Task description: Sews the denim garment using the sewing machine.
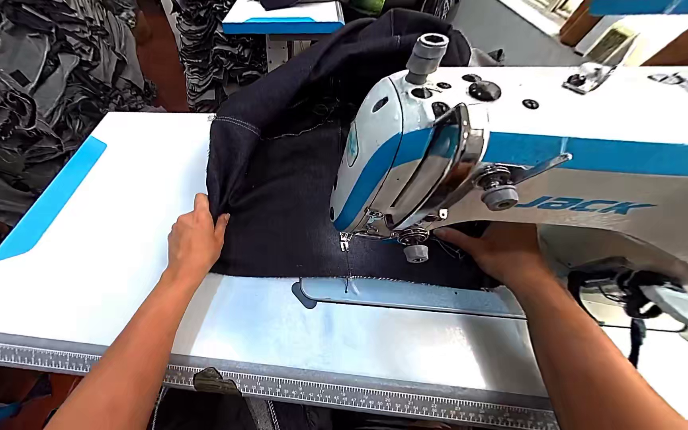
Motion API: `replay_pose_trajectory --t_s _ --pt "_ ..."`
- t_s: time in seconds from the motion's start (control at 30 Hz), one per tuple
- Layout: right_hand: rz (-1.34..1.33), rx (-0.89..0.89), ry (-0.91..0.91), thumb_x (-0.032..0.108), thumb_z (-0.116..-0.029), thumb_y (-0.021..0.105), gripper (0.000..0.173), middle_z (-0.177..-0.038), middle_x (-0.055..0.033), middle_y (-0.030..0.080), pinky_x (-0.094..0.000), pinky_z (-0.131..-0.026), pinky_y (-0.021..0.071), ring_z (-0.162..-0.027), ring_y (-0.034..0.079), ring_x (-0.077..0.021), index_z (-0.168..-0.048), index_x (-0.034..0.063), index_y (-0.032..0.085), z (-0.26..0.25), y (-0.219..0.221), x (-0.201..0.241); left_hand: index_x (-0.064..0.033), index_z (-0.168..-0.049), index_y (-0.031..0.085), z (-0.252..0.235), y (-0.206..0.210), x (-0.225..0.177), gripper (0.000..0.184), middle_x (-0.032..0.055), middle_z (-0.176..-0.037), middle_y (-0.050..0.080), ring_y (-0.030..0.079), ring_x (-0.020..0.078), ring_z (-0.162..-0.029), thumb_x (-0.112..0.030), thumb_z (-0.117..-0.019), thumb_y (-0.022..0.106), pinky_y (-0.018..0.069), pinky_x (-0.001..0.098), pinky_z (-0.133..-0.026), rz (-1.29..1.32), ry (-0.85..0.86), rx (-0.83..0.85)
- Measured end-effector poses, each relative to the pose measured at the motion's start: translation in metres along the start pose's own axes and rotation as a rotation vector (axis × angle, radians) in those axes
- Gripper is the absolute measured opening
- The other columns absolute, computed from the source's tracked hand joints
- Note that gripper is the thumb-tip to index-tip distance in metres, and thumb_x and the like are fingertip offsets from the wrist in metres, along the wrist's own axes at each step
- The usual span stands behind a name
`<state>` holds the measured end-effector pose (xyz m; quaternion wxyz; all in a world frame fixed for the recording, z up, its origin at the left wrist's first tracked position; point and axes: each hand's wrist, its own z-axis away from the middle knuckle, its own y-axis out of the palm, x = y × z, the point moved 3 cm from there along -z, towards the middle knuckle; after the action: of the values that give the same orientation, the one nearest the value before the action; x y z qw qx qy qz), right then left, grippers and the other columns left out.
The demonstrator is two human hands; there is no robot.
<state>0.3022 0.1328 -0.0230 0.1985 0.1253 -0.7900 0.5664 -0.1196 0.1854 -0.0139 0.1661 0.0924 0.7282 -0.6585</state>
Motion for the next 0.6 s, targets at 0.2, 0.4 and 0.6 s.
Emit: replay_pose_trajectory --t_s 0.2,0.4,0.6 --pt "0.197 0.006 -0.046 0.009 -0.0982 0.066 0.046 -0.134 -0.0445 0.052 -0.0716 -0.109 0.0320 -0.132 0.047 -0.0586 -0.133 -0.0185 0.053 -0.031 0.016 -0.009 0.0076 -0.132 0.050 -0.039 0.005 -0.009 0.043 0.0361 -0.105 0.066 0.066 0.0568 -0.102 -0.026 -0.1061 0.058 0.0492 0.0708 -0.085 0.018 0.007 -0.005" --pt "0.222 0.185 0.392 0.005 -0.1012 0.062 0.033 -0.129 -0.0367 0.060 -0.0509 -0.111 0.0390 -0.126 0.057 -0.0423 -0.125 -0.0174 0.060 -0.023 0.016 -0.006 0.0058 -0.130 0.051 -0.043 0.008 -0.009 0.042 0.0335 -0.100 0.067 0.067 0.0551 -0.099 -0.027 -0.1051 0.059 0.0503 0.0689 -0.081 0.030 -0.036 -0.027" --pt "0.343 0.309 0.541 -0.007 -0.0970 0.057 0.026 -0.130 -0.0393 0.058 -0.0473 -0.111 0.0366 -0.126 0.056 -0.0433 -0.118 -0.0222 0.060 -0.023 0.007 0.040 0.0042 -0.130 0.051 -0.043 0.007 -0.010 0.040 0.0321 -0.098 0.067 0.067 0.0537 -0.097 -0.027 -0.1060 0.057 0.0500 0.0678 -0.080 0.033 -0.041 -0.013"
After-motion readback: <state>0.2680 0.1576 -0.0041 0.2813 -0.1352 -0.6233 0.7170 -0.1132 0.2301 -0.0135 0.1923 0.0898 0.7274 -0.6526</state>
